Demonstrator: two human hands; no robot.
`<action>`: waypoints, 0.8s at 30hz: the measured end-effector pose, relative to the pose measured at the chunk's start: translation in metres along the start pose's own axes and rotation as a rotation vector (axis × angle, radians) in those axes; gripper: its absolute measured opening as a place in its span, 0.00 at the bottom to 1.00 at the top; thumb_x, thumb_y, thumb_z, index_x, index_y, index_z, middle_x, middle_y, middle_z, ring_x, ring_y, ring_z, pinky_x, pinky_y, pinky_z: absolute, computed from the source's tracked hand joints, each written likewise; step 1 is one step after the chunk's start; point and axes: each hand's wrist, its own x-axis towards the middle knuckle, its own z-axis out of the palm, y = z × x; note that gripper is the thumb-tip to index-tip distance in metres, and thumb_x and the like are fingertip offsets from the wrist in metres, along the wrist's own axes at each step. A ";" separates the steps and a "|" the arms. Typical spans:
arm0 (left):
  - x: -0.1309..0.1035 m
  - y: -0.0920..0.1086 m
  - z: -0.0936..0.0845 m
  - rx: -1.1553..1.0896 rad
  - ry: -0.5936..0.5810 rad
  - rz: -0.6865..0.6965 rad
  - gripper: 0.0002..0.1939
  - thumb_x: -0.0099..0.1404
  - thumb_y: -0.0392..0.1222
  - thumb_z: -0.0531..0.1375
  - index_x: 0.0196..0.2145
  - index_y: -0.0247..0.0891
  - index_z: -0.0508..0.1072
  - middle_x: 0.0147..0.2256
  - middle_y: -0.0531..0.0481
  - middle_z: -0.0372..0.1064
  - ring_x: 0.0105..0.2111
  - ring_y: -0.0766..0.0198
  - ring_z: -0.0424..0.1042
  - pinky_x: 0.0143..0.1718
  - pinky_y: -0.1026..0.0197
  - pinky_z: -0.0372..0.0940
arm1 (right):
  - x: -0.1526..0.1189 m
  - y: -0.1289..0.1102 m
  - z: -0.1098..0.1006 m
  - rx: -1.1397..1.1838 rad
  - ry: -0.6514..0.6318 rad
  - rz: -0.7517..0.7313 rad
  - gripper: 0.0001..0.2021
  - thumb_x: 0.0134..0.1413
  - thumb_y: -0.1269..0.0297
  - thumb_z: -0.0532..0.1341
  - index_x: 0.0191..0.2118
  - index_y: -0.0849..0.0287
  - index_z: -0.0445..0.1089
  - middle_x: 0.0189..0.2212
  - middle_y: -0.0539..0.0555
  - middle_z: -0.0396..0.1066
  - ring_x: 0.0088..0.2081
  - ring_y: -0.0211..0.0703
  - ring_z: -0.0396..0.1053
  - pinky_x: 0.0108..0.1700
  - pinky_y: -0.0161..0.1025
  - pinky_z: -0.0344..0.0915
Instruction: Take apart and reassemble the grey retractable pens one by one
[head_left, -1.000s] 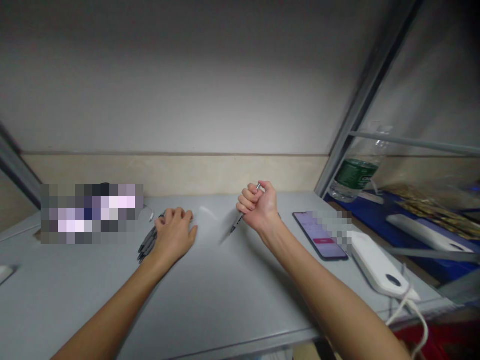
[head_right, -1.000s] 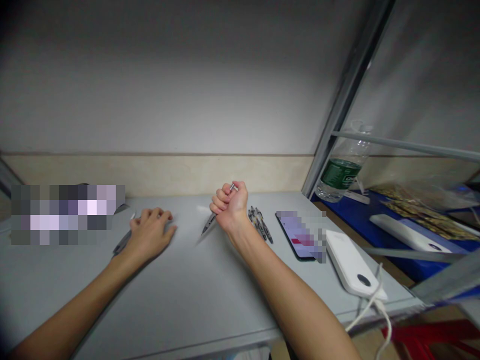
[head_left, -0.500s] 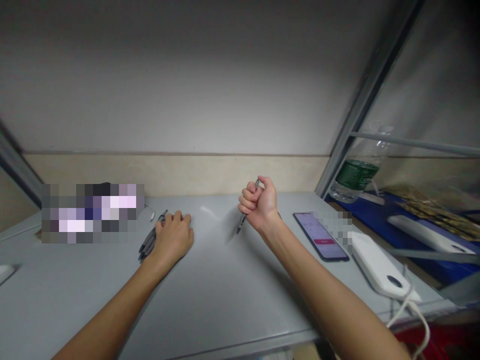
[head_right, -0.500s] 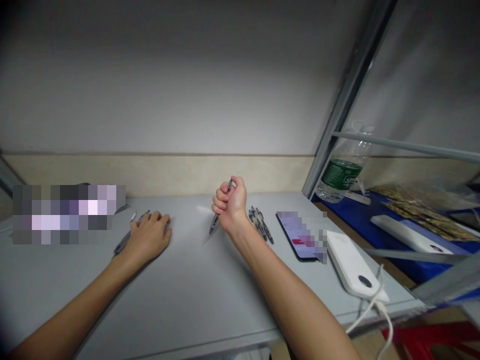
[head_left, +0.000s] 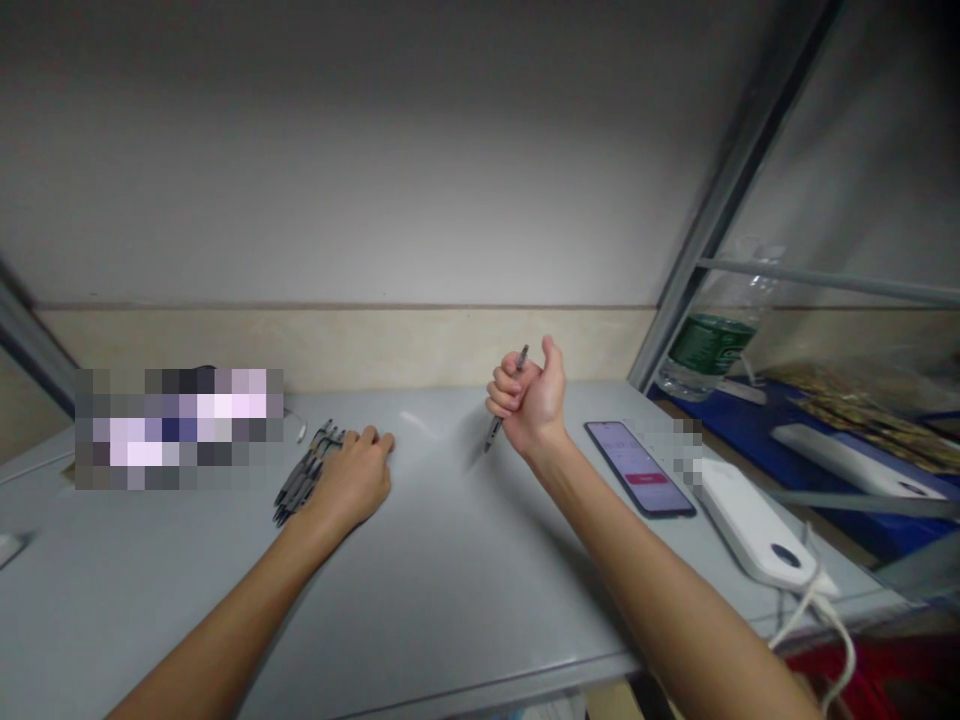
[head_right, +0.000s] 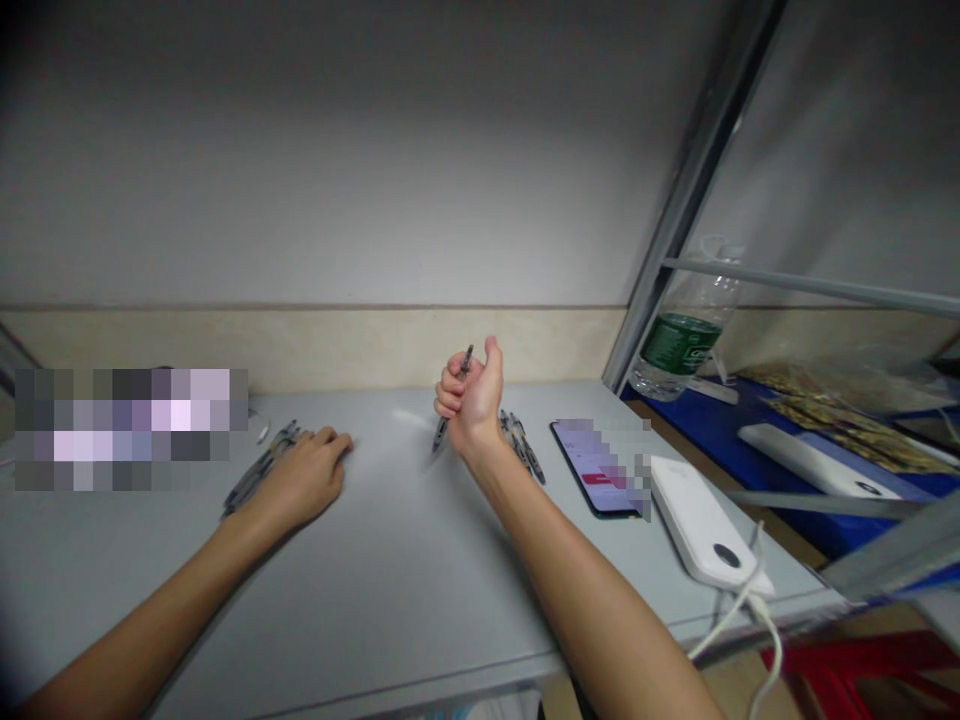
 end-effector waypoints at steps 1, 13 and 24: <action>0.000 0.000 0.001 0.001 -0.002 0.012 0.16 0.60 0.31 0.49 0.43 0.36 0.70 0.42 0.40 0.66 0.42 0.54 0.65 0.44 0.53 0.58 | 0.003 -0.004 -0.003 -0.090 0.029 -0.077 0.20 0.53 0.45 0.45 0.22 0.56 0.55 0.12 0.40 0.42 0.12 0.30 0.38 0.13 0.29 0.39; -0.003 0.003 0.002 -0.044 0.053 0.059 0.21 0.56 0.25 0.48 0.45 0.36 0.67 0.39 0.41 0.67 0.40 0.55 0.67 0.44 0.55 0.60 | 0.023 -0.028 -0.114 -2.036 0.290 0.040 0.12 0.51 0.71 0.56 0.37 0.71 0.74 0.36 0.73 0.73 0.41 0.57 0.72 0.40 0.41 0.64; -0.005 0.002 0.001 -0.003 0.017 -0.029 0.13 0.60 0.30 0.48 0.41 0.33 0.67 0.37 0.39 0.69 0.37 0.54 0.70 0.39 0.55 0.61 | 0.016 -0.014 -0.123 -2.168 0.348 0.227 0.15 0.54 0.66 0.56 0.44 0.69 0.73 0.42 0.75 0.71 0.43 0.61 0.71 0.40 0.48 0.66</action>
